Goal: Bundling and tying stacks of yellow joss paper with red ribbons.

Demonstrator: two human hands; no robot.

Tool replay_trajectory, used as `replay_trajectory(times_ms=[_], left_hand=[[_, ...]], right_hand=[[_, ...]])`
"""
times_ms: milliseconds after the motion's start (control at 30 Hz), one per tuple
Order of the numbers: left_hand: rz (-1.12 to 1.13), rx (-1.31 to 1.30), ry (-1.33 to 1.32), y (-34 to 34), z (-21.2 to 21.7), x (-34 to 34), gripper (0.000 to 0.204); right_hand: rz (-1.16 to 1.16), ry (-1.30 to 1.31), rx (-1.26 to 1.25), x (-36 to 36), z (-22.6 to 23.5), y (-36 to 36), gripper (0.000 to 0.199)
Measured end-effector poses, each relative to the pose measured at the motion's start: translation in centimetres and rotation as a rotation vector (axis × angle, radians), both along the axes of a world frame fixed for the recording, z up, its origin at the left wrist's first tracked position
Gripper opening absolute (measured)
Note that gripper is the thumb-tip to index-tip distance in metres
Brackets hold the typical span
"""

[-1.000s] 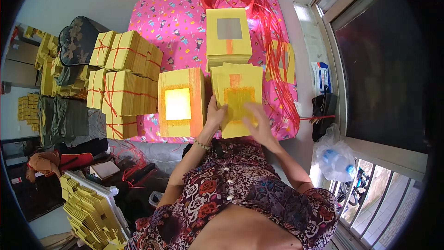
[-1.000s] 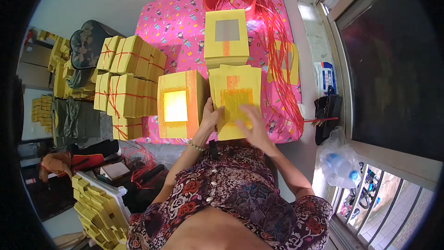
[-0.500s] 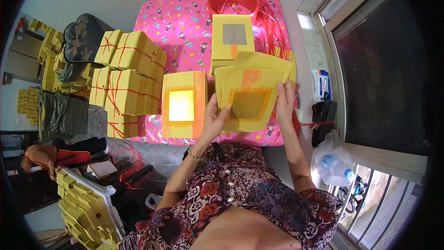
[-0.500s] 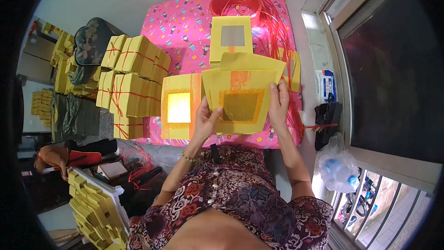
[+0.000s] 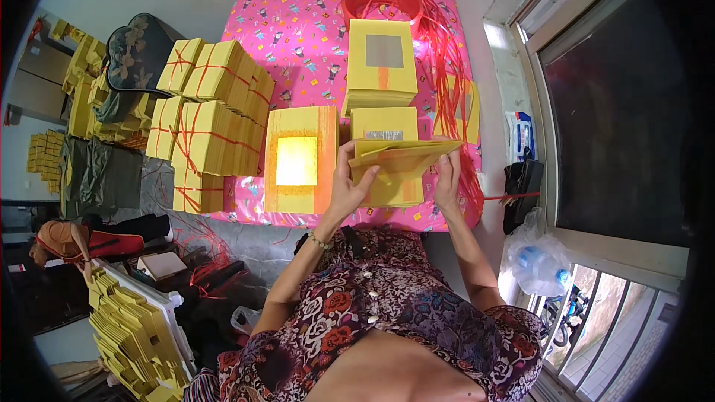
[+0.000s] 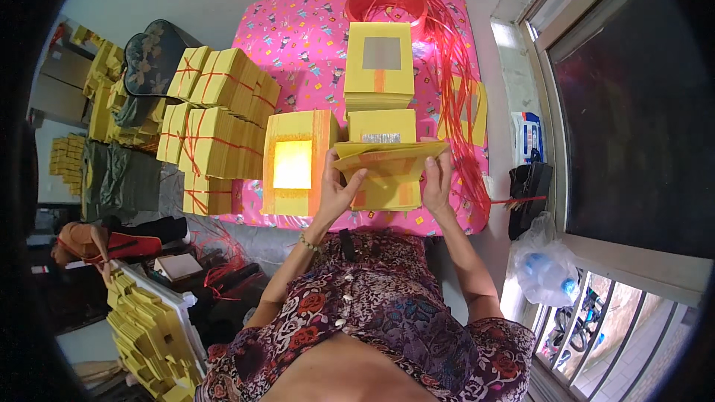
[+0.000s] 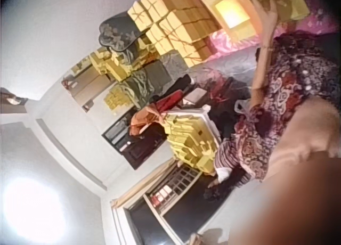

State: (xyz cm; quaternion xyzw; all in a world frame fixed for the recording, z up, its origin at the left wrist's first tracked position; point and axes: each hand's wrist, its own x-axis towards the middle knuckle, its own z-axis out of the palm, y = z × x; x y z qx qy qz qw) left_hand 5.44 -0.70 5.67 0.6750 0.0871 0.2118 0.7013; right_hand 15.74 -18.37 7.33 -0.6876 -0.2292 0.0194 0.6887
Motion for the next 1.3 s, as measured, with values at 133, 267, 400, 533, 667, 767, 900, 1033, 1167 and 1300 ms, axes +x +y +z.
replay_trajectory(times_ms=[133,267,400,533,667,767,900,1033,1167,1300], left_hand=[[0.038,-0.017,0.009,-0.7,0.6,0.6,0.049],[0.041,-0.038,-0.062,-0.4,0.5,0.8,0.050],[0.053,0.010,-0.052,-0.4,-0.5,0.5,0.048],[0.055,0.052,-0.068,-0.7,-1.1,-0.1,0.044],[0.085,0.019,-0.053,-1.2,-1.4,-0.3,0.043],[0.128,0.165,-0.059,-1.3,-1.4,-0.1,0.044],[0.110,0.135,-0.035,-1.4,-2.0,-0.1,0.043],[0.083,0.083,0.022,-1.1,-2.6,0.0,0.036],[0.146,0.127,-0.018,-0.8,-2.1,0.6,0.034],[0.201,0.154,0.050,-0.8,1.0,0.8,0.037]], right_hand=[[-0.011,0.065,0.065,-1.0,-0.6,0.7,0.034],[0.079,0.027,0.094,-0.8,-1.3,0.1,0.038],[0.081,0.009,0.091,-0.8,-2.9,-0.4,0.040],[0.074,0.005,0.106,-1.7,-2.6,-0.2,0.036],[0.082,-0.068,-0.010,-1.7,-5.0,-1.1,0.034],[0.098,-0.089,-0.037,-1.6,-5.6,-1.2,0.034],[0.048,0.023,0.066,-2.1,-5.2,-0.6,0.028],[0.068,-0.011,0.030,-1.4,-6.1,-0.5,0.029],[0.038,0.056,-0.004,-1.3,-4.8,0.7,0.027],[0.045,0.084,-0.169,-0.8,-2.2,0.8,0.026]])
